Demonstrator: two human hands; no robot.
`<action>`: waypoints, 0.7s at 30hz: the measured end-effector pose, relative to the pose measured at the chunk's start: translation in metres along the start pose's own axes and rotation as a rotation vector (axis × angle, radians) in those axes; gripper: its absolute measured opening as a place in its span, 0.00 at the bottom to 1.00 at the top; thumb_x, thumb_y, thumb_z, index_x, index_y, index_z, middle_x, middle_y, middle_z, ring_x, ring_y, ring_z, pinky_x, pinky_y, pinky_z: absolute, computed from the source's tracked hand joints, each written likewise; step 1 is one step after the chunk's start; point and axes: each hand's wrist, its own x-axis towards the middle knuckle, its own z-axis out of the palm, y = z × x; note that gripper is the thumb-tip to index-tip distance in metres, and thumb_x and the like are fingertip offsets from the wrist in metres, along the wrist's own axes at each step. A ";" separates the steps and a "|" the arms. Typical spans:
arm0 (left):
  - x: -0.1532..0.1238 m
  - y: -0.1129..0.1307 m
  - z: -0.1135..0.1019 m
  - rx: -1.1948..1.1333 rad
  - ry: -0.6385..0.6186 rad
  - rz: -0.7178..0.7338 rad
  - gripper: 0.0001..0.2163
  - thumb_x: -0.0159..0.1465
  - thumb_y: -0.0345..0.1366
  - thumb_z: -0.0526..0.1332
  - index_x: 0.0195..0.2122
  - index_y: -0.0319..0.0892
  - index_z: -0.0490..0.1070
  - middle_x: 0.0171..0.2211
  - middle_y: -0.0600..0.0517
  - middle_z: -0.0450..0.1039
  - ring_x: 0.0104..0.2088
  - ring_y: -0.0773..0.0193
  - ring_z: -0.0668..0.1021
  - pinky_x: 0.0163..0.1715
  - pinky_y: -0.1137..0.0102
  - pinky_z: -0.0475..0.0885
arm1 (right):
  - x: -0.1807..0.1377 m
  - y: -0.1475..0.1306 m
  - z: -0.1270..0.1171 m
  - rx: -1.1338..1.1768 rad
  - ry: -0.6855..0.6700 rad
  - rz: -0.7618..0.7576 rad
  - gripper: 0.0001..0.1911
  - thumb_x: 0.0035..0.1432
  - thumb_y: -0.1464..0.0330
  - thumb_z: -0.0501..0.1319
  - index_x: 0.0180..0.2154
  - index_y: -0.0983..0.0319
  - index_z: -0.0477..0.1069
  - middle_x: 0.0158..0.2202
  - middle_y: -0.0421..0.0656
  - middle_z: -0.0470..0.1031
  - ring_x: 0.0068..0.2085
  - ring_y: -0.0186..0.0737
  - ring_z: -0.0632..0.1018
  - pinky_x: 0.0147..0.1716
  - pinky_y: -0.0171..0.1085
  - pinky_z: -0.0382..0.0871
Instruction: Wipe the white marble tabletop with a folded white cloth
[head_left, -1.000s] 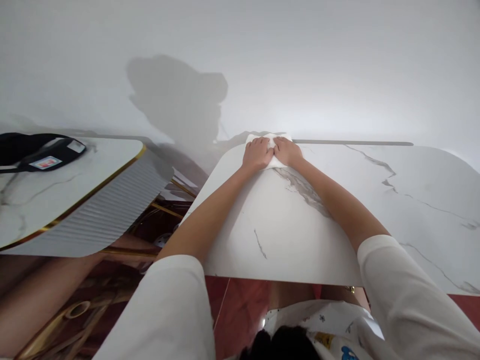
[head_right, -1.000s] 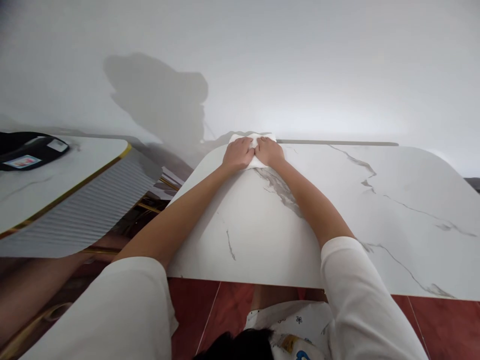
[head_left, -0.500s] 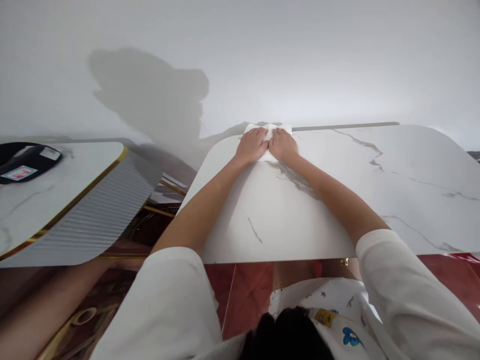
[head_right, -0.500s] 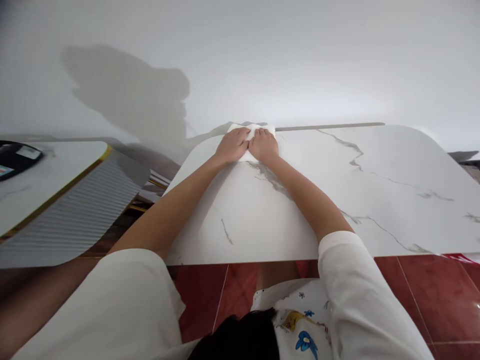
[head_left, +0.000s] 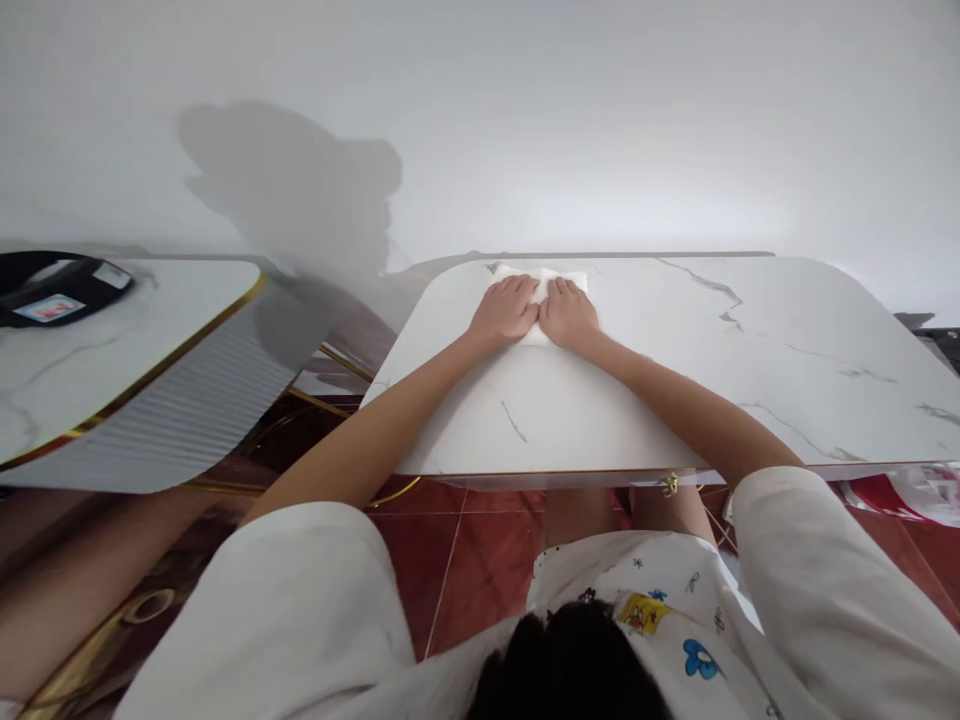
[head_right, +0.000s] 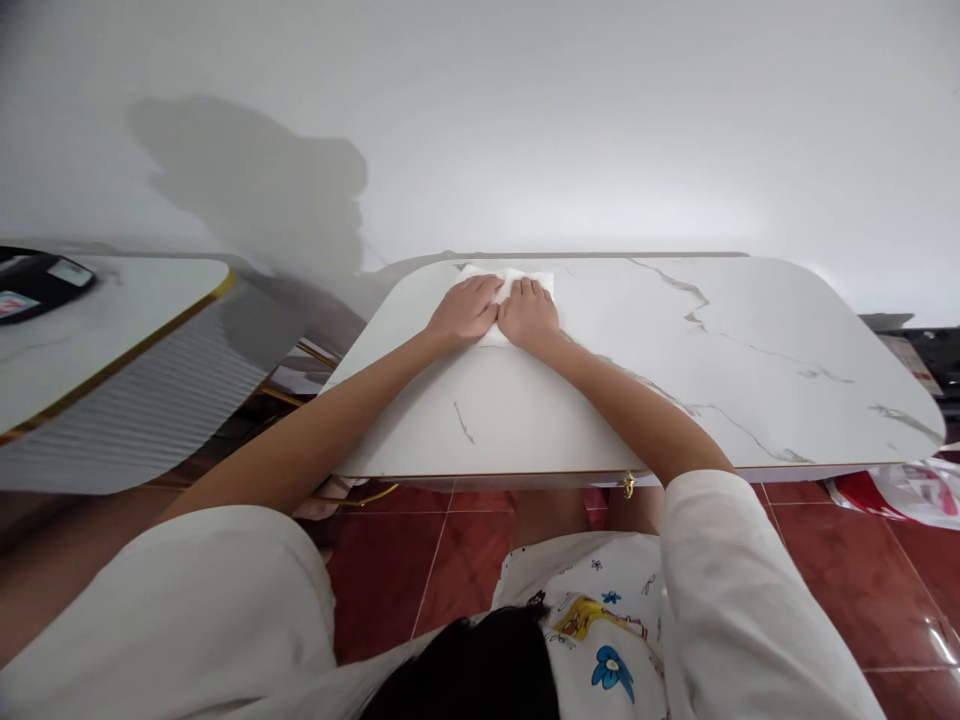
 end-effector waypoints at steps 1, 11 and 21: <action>-0.006 0.003 -0.002 0.001 0.005 -0.002 0.21 0.63 0.34 0.48 0.57 0.40 0.64 0.57 0.43 0.68 0.59 0.52 0.68 0.59 0.56 0.62 | -0.005 -0.002 -0.001 0.002 -0.002 -0.008 0.25 0.67 0.70 0.45 0.59 0.78 0.61 0.63 0.62 0.63 0.65 0.53 0.62 0.64 0.50 0.56; -0.068 0.026 -0.024 0.029 0.020 -0.039 0.23 0.64 0.35 0.46 0.58 0.37 0.63 0.60 0.42 0.66 0.61 0.53 0.66 0.61 0.56 0.60 | -0.056 -0.029 0.002 0.026 0.071 -0.071 0.26 0.67 0.67 0.45 0.60 0.75 0.61 0.62 0.60 0.65 0.64 0.56 0.65 0.62 0.54 0.59; -0.122 0.040 -0.047 0.065 -0.039 -0.109 0.25 0.65 0.38 0.45 0.62 0.37 0.60 0.63 0.41 0.62 0.64 0.52 0.62 0.64 0.55 0.56 | -0.097 -0.064 -0.010 -0.020 0.033 -0.118 0.26 0.67 0.68 0.47 0.61 0.76 0.61 0.62 0.60 0.65 0.64 0.53 0.65 0.63 0.49 0.58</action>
